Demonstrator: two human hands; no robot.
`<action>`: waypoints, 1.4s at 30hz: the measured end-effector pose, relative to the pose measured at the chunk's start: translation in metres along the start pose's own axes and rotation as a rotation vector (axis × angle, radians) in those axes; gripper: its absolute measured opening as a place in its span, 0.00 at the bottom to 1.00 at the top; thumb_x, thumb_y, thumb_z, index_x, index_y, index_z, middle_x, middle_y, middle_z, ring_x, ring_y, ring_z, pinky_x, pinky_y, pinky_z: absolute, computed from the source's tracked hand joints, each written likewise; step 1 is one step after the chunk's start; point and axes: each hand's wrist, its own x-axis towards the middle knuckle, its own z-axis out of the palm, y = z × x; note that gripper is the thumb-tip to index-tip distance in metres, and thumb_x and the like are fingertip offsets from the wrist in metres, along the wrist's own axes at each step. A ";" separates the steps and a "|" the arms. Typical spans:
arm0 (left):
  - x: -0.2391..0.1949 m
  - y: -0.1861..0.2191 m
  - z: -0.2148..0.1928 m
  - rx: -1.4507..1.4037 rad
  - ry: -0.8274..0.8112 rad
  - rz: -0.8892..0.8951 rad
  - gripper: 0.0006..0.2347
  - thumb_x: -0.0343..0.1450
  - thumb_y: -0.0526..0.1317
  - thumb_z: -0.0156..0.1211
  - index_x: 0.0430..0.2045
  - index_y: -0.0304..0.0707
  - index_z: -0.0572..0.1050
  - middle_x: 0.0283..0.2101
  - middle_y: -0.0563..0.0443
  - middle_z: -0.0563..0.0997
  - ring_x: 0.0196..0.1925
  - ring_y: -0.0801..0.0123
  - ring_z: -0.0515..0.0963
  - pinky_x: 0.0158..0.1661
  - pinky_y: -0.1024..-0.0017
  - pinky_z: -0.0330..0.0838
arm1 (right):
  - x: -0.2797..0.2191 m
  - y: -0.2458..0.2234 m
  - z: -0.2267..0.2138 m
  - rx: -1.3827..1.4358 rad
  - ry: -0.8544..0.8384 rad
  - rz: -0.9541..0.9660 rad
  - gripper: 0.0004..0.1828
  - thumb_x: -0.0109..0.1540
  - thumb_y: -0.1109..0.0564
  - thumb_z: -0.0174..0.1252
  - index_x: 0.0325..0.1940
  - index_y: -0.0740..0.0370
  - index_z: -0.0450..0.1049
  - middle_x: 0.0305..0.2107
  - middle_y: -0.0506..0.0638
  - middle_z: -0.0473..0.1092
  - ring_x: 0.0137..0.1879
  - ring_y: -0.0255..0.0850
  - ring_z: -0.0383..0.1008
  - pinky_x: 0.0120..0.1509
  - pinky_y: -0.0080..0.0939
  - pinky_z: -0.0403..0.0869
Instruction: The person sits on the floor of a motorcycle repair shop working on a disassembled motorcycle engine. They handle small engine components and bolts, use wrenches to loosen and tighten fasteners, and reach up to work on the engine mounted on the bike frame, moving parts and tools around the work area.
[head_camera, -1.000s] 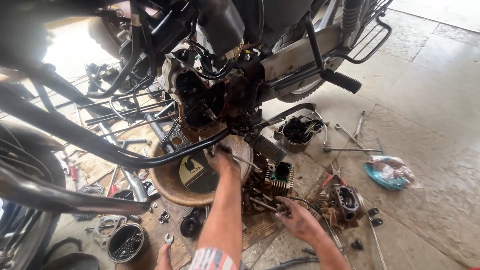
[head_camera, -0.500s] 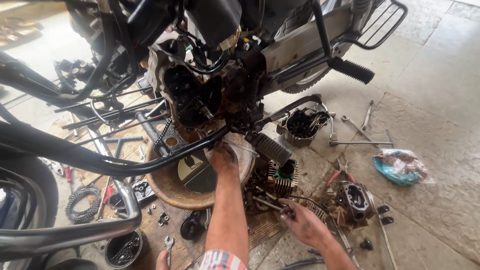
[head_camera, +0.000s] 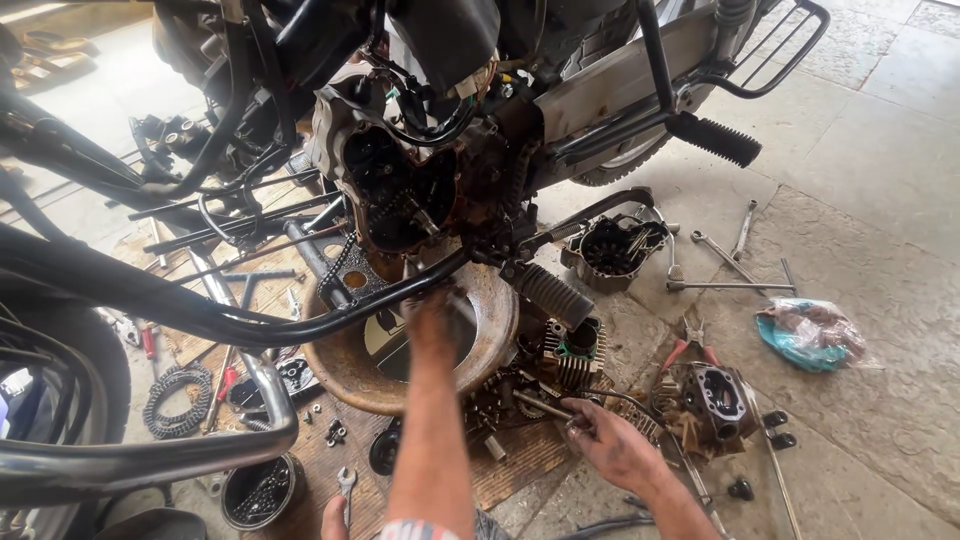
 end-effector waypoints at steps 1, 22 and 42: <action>0.000 0.010 -0.002 -0.119 -0.130 -0.067 0.15 0.72 0.22 0.58 0.53 0.26 0.70 0.40 0.40 0.80 0.39 0.58 0.83 0.41 0.62 0.82 | 0.001 0.002 0.000 -0.008 -0.005 0.006 0.29 0.65 0.48 0.54 0.71 0.50 0.63 0.50 0.51 0.79 0.53 0.41 0.81 0.62 0.42 0.78; 0.072 -0.027 -0.026 -0.274 0.374 0.026 0.08 0.80 0.41 0.47 0.46 0.35 0.69 0.35 0.49 0.76 0.36 0.68 0.80 0.45 0.71 0.79 | -0.005 -0.007 -0.009 0.056 -0.037 0.005 0.26 0.67 0.48 0.53 0.69 0.50 0.65 0.49 0.54 0.78 0.53 0.46 0.79 0.57 0.51 0.75; 0.061 -0.013 0.008 -0.688 -0.313 -0.124 0.05 0.70 0.34 0.68 0.37 0.37 0.81 0.37 0.44 0.87 0.39 0.60 0.87 0.43 0.61 0.83 | 0.006 -0.006 0.002 -0.046 -0.050 0.105 0.27 0.66 0.48 0.53 0.71 0.44 0.64 0.49 0.50 0.80 0.52 0.40 0.81 0.59 0.44 0.77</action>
